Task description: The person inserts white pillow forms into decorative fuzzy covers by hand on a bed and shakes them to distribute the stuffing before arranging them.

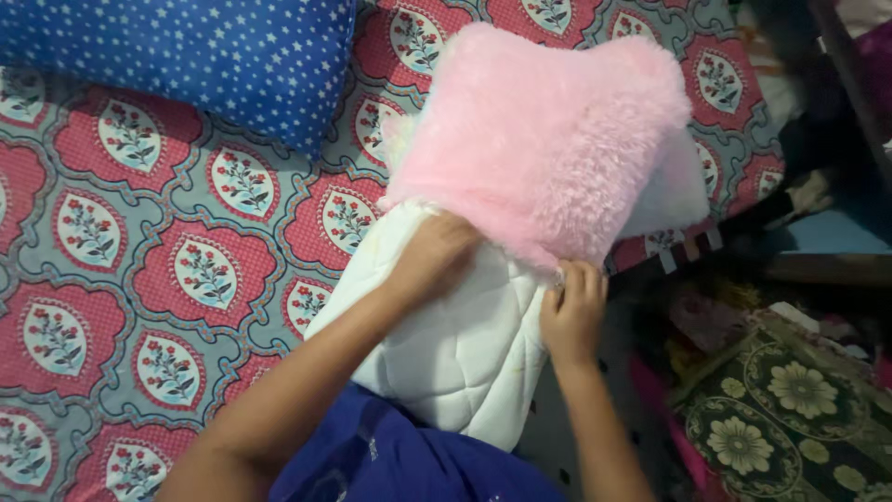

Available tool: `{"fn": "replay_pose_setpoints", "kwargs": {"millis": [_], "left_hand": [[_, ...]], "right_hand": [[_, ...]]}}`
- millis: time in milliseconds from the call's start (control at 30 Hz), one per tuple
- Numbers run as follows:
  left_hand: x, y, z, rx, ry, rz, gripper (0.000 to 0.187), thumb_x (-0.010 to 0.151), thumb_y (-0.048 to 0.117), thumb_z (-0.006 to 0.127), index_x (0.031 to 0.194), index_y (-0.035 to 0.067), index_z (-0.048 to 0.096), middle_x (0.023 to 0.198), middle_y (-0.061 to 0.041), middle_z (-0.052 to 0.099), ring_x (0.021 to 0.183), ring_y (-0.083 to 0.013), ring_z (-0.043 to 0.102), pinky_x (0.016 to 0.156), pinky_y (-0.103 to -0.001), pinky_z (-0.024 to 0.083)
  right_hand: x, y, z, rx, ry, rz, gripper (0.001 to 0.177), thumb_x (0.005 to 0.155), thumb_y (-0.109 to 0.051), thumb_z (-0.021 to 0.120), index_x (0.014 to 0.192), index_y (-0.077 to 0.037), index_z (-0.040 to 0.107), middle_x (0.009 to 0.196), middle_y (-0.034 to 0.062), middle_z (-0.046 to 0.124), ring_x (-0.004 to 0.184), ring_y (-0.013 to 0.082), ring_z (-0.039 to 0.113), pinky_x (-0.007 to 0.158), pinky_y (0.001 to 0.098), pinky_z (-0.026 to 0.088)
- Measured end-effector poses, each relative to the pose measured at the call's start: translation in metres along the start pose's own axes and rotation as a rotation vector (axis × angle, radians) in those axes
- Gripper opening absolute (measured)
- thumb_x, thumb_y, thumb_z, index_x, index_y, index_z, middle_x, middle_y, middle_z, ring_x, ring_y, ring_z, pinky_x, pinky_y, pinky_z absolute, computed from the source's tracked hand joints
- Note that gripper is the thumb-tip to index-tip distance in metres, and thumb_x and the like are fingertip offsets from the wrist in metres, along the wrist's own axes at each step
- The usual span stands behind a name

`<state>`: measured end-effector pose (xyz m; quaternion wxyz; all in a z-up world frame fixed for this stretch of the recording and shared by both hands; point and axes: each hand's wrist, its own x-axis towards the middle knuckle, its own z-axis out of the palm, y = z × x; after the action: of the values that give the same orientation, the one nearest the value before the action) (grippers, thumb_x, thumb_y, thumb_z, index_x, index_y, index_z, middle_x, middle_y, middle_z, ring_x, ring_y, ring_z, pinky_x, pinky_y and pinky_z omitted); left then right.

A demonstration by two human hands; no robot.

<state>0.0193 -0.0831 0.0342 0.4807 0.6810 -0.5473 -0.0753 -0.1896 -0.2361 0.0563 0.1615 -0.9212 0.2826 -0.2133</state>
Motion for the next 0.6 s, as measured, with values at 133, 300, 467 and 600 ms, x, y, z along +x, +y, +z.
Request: {"fn": "replay_pose_setpoints", "kwargs": {"millis": [133, 300, 467, 600], "left_hand": [[-0.008, -0.042, -0.039, 0.223, 0.297, -0.178, 0.020, 0.086, 0.007, 0.068, 0.105, 0.000, 0.066, 0.103, -0.020, 0.064, 0.100, -0.0395, 0.060, 0.087, -0.047, 0.049], [-0.004, -0.153, -0.011, -0.272, 0.457, -0.769, 0.029, 0.102, 0.026, 0.059, 0.110, 0.000, 0.070, 0.101, -0.014, 0.073, 0.092, -0.0224, 0.068, 0.082, -0.034, 0.053], [0.071, -0.238, 0.027, -0.359, 0.361, -0.688, 0.038, 0.106, 0.032, 0.062, 0.115, -0.003, 0.073, 0.105, -0.011, 0.077, 0.095, -0.0131, 0.070, 0.085, -0.029, 0.053], [0.110, -0.229, 0.043, -0.599, 0.204, -1.014, 0.027, 0.096, 0.033, 0.065, 0.093, 0.007, 0.070, 0.071, -0.003, 0.065, 0.055, -0.0125, 0.055, 0.050, -0.033, 0.046]], "right_hand": [[-0.034, -0.026, 0.012, 0.055, 0.147, -0.003, 0.056, 0.087, -0.014, 0.069, 0.139, 0.002, 0.055, 0.134, 0.0290, 0.052, 0.125, 0.0481, 0.051, 0.110, 0.0519, 0.039], [-0.055, 0.016, 0.043, 0.889, -0.083, 1.016, 0.076, 0.081, -0.032, 0.079, 0.143, -0.013, 0.040, 0.131, 0.0077, 0.059, 0.118, 0.0247, 0.058, 0.098, 0.0409, 0.048], [-0.070, 0.097, 0.073, 1.007, -0.277, 1.197, 0.055, 0.077, -0.027, 0.073, 0.127, -0.008, 0.061, 0.108, 0.0058, 0.068, 0.096, 0.0214, 0.066, 0.085, 0.0394, 0.054], [-0.080, 0.160, 0.121, 1.094, -0.206, 1.020, 0.020, 0.076, -0.016, 0.069, 0.089, -0.003, 0.061, 0.078, 0.0062, 0.058, 0.068, 0.0237, 0.054, 0.058, 0.0406, 0.044]]}}
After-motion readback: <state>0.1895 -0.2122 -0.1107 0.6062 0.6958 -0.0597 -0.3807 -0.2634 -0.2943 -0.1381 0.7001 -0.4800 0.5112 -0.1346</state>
